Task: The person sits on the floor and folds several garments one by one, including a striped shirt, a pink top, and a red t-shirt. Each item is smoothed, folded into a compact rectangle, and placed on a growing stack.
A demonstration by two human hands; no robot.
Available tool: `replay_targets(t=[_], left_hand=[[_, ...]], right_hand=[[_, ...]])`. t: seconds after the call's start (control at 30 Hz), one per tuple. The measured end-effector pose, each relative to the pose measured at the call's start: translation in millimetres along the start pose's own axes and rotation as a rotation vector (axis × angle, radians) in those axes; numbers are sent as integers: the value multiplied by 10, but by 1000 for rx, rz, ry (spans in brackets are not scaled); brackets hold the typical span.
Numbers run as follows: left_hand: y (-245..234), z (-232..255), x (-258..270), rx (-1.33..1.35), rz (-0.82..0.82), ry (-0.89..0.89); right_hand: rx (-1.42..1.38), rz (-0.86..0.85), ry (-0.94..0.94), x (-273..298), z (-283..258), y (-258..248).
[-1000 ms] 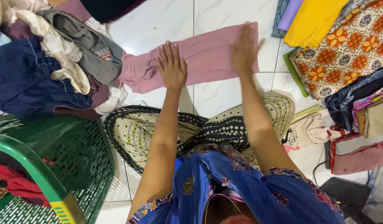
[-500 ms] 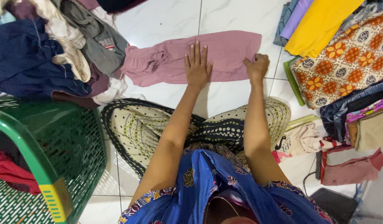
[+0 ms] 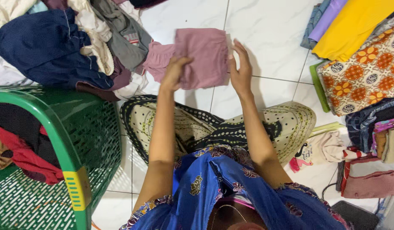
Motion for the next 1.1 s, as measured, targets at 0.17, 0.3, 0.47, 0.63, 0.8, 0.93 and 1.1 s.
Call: replay_targets(t=[0.17,0.3,0.47,0.63,0.8,0.93,1.1], left_hand=[[-1014,99,201,78,239,105],[-1436,219,302,-470,725,233],[-886,393,535,-1053,1318,484],[-84,428,270,-1373,1063,703],[-500,308,158,-1406,973,297],[-585,294,150,-1434,1031,352],[-674,116,65,-1396,1063,399]], right_hand=[[476,-372,-140,-77,139,1060],[532,-518,-190,-2,106,1461],[539,-359,-189,-129,43,1331],[491,-243,-169,-347,5,1341],[643,-328,64,-337,352,1206],[499,-303,71,-281,637,1185],[293,186,89,63,848,532]])
Point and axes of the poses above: each hand's wrist, its own x-axis away from the middle knuckle, its own y-axis out of the palm, z = x × y, the point moved 9 cm from there along -x, towards the middle knuckle, and after that the axes turned 15 degrees about -y, right-handed, at the moved point
